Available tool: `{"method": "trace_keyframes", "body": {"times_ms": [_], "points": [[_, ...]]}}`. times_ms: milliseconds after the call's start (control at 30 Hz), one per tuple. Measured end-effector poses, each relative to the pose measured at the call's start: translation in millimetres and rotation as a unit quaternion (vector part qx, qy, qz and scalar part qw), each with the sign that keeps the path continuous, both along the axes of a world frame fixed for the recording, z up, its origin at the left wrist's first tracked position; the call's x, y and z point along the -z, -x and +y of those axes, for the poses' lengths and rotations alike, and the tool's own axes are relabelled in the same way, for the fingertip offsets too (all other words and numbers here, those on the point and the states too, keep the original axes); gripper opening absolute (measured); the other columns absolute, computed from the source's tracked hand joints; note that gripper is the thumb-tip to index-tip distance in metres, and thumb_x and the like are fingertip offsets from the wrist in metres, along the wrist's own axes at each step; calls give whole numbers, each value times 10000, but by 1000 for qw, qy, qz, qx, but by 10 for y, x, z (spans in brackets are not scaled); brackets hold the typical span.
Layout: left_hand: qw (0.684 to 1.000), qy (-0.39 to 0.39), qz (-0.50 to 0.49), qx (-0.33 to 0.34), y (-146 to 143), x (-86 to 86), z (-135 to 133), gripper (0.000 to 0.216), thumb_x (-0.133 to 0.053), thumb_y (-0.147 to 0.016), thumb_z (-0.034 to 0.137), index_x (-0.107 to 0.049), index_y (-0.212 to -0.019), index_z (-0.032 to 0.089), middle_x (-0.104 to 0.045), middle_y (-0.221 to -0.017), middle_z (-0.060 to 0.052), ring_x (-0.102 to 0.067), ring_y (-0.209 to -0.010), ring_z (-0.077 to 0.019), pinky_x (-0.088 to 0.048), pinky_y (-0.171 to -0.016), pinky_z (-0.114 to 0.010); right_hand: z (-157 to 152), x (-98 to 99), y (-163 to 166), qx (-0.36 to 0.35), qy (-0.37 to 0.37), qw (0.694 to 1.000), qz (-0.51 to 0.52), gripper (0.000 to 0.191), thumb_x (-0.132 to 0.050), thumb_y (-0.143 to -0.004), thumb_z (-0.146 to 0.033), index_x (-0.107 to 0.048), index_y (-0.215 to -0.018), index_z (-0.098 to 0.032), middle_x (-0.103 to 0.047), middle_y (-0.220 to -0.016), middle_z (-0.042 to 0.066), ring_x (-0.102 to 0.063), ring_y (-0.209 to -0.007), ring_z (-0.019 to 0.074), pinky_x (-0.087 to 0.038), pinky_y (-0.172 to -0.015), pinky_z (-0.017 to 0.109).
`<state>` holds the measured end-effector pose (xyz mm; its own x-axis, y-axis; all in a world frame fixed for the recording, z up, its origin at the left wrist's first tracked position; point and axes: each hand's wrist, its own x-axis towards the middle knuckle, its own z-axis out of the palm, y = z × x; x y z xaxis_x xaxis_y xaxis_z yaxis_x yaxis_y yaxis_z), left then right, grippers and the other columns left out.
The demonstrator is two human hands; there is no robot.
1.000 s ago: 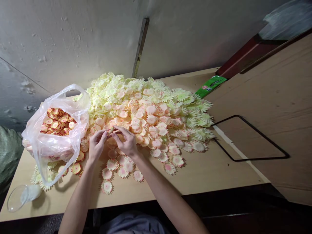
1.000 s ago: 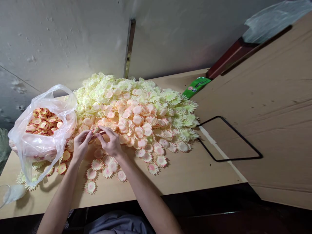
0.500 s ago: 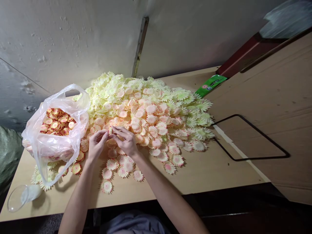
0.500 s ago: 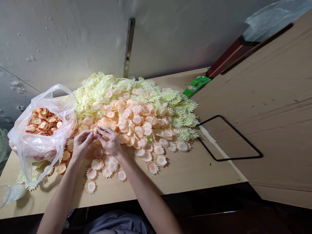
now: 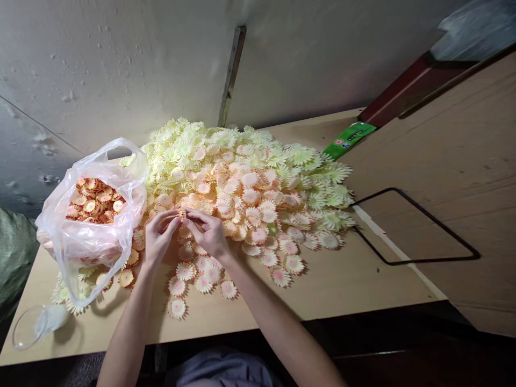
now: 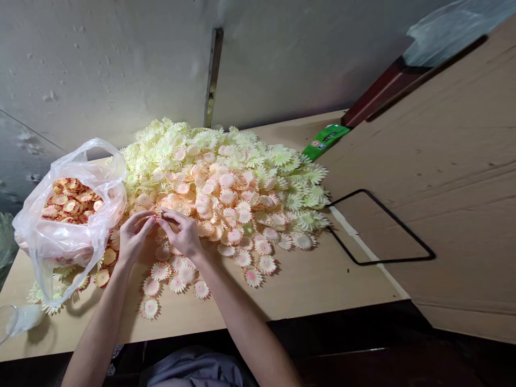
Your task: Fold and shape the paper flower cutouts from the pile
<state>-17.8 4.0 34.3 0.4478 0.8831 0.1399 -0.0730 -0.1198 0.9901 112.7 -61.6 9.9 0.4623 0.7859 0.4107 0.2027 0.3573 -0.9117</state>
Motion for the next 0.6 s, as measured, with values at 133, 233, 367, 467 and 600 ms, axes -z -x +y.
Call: {"method": "trace_keyframes", "body": {"times_ms": [133, 233, 367, 467, 600], "points": [[1000, -4, -1, 7, 10, 5, 12, 307, -756, -743, 316, -698, -1007, 170, -720, -1019, -85, -685, -962, -196, -543, -887, -323, 0, 9, -12, -13, 5, 1000, 13, 213, -644, -850, -302, -728, -1008, -186, -709, -1145, 102, -689, -1037, 224, -574, -929, 344], [1000, -24, 8, 0, 14, 24, 22, 288, -753, -744, 315, -713, -993, 176, -705, -1036, -83, -675, -969, -194, -540, -882, -317, 4, 11, -19, -13, -2, 1000, 5, 232, -630, -859, -292, -731, -1038, -184, -711, -1142, 104, -693, -1029, 225, -574, -931, 349], [999, -40, 13, -15, 9, 35, 34, 270, -756, -735, 328, -727, -953, 171, -695, -1019, -78, -669, -947, -187, -538, -865, -308, 12, 16, -25, -1, -7, 1000, -26, 242, -607, -875, -277, -732, -1053, -172, -717, -1127, 118, -698, -1017, 225, -575, -922, 353], [999, -30, 10, -29, 5, 37, 43, 284, -770, -715, 336, -724, -933, 161, -705, -970, -76, -674, -894, -181, -539, -840, -310, 14, 27, -26, 11, -4, 999, -45, 252, -582, -893, -282, -730, -1065, -174, -724, -1109, 113, -699, -1007, 221, -567, -922, 354], [999, -24, 5, -39, 8, 44, 51, 274, -774, -708, 329, -717, -913, 156, -707, -931, -72, -676, -861, -178, -543, -807, -305, 13, 34, -30, 8, 10, 998, -55, 262, -546, -917, -299, -714, -1095, -205, -723, -1119, 82, -682, -1036, 218, -543, -939, 357]]}}
